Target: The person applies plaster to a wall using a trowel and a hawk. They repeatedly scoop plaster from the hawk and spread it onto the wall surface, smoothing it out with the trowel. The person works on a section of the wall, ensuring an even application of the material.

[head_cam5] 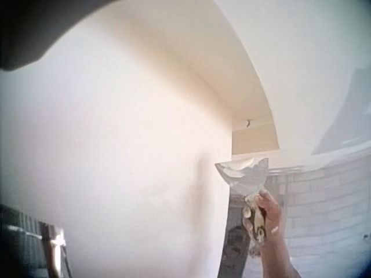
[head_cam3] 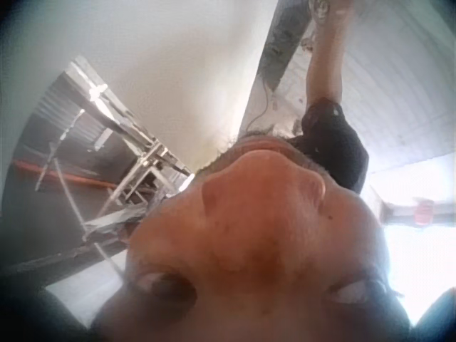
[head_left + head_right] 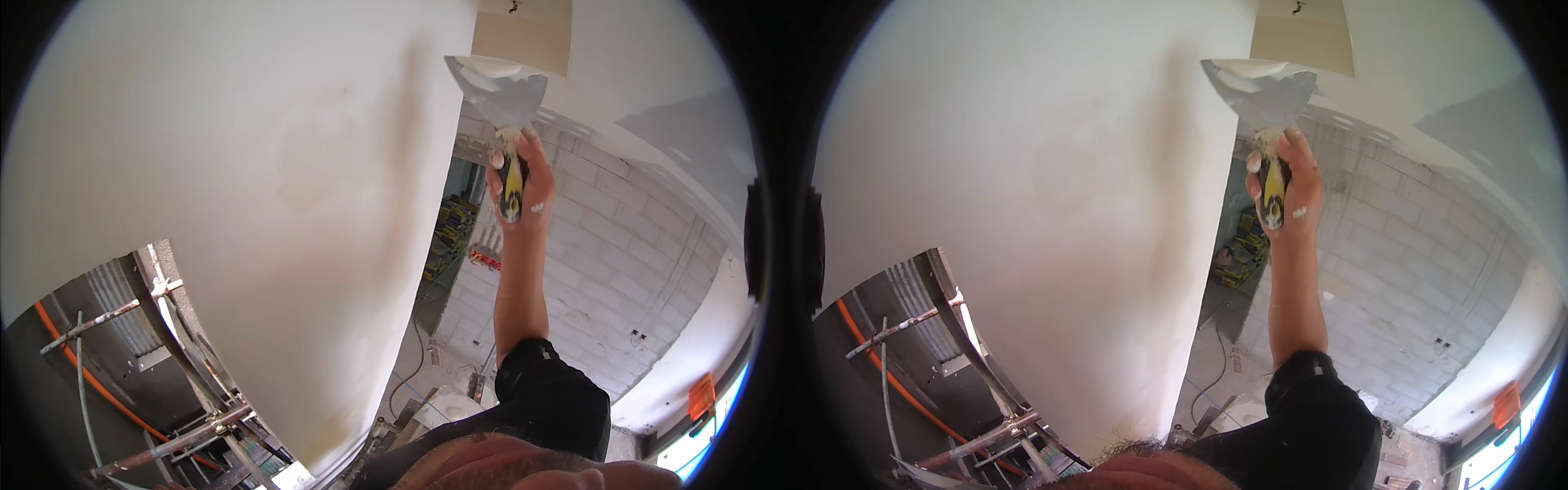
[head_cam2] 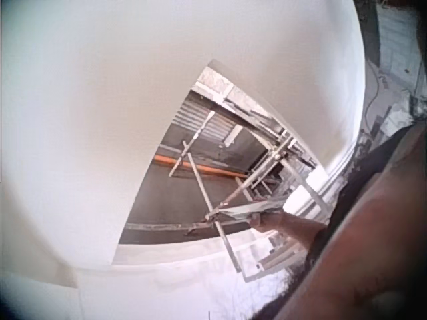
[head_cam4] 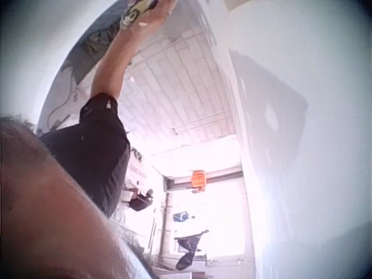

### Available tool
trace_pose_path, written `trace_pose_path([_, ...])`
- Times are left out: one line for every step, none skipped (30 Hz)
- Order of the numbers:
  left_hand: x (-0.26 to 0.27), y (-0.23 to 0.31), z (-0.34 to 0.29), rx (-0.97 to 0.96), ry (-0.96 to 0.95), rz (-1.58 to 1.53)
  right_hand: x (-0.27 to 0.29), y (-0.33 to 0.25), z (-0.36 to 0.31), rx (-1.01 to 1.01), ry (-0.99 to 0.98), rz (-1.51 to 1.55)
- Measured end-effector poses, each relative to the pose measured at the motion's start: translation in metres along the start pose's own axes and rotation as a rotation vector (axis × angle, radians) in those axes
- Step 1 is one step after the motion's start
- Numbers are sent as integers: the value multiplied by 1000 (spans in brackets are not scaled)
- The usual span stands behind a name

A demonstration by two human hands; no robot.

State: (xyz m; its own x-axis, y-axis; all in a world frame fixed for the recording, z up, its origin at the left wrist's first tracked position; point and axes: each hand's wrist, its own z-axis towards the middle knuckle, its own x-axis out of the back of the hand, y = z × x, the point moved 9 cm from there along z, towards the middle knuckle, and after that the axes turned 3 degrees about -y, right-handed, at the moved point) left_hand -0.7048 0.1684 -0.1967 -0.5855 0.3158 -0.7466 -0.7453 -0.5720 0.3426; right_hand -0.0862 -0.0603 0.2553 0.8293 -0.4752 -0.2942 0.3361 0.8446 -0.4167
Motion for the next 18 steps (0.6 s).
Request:
trace_pose_path([-44, -15, 30, -10, -358, -327, 8, -6, 13, 29, 2, -33])
trace_pose_path([-41, -18, 16, 64, -106, -253, 18, -13, 26, 58, 2, -64])
trace_pose_path([-70, -27, 5, 172, 140, -200, 27, -16, 39, 89, 5, -114])
trace_pose_path([-81, -29, 7, 163, 23, -226, 32, -18, 53, 124, 32, -114])
trace_pose_path([-89, -31, 8, 152, -93, -250, 36, -20, 66, 157, 59, -114])
trace_pose_path([-101, -32, 8, 136, -207, -271, 38, -19, 82, 191, 82, -108])
trace_pose_path([-140, -43, 11, 150, -265, -342, 44, -21, 97, 226, 86, -151])
trace_pose_path([-136, -56, 12, 156, -243, -359, 46, -20, 112, 247, 104, -178])
trace_pose_path([-140, -58, 10, 154, -229, -356, 56, -21, 129, 261, 131, -188])
trace_pose_path([-139, -62, 9, 153, -209, -361, 58, -22, 144, 277, 150, -202])
trace_pose_path([-150, -64, 9, 177, -250, -428, 61, -23, 160, 299, 142, -204])
trace_pose_path([-152, -63, 7, 157, -228, -392, 69, -23, 177, 317, 135, -202])
trace_pose_path([-150, -61, 5, 135, -206, -355, 73, -23, 193, 334, 127, -199])
trace_pose_path([-150, -59, 3, 113, -184, -318, 79, -22, 208, 324, 130, -187])
trace_pose_path([-174, -63, 8, 65, -231, -347, 79, -20, 221, 317, 126, -193])
trace_pose_path([-179, -64, 8, 77, -234, -337, 86, -22, 234, 309, 132, -188])
trace_pose_path([-183, -65, 9, 91, -238, -329, 93, -24, 247, 309, 135, -191])
trace_pose_path([-182, -65, 8, 87, -228, -317, 94, -24, 259, 307, 132, -179])
